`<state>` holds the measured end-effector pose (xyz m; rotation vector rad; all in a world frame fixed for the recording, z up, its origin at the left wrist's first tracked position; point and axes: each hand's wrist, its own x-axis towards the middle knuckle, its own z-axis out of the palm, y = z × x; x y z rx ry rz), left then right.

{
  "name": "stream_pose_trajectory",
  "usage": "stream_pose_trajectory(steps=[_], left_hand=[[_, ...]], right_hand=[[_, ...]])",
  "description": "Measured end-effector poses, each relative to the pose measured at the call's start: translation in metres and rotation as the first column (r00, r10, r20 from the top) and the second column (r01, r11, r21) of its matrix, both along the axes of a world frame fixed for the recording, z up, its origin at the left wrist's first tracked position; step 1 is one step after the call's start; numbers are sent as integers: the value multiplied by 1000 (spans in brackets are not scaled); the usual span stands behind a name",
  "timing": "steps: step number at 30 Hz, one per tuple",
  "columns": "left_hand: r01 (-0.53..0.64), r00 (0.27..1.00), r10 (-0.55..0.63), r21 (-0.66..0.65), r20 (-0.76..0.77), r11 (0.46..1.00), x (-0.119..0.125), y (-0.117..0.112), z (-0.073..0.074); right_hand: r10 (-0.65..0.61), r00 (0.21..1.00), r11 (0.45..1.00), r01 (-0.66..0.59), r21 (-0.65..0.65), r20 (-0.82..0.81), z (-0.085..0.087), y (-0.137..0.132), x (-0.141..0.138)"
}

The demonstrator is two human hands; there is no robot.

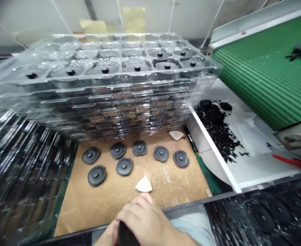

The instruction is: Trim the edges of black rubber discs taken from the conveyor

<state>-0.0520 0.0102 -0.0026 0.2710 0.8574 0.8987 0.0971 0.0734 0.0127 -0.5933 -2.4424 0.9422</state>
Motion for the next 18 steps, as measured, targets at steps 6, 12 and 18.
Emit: stream_pose_trajectory(steps=[6,12,18], left_hand=[[-287,918,309,-122,249,950,-12,-6,22],[-485,841,492,-89,224,870,-20,6,26],[-550,813,556,-85,176,831,-16,10,23]], right_hand=[[-301,936,948,315,-54,180,-2,22,12],[-440,876,884,462,-79,201,-44,21,12],[-324,944,935,330,-131,66,-36,15,6]])
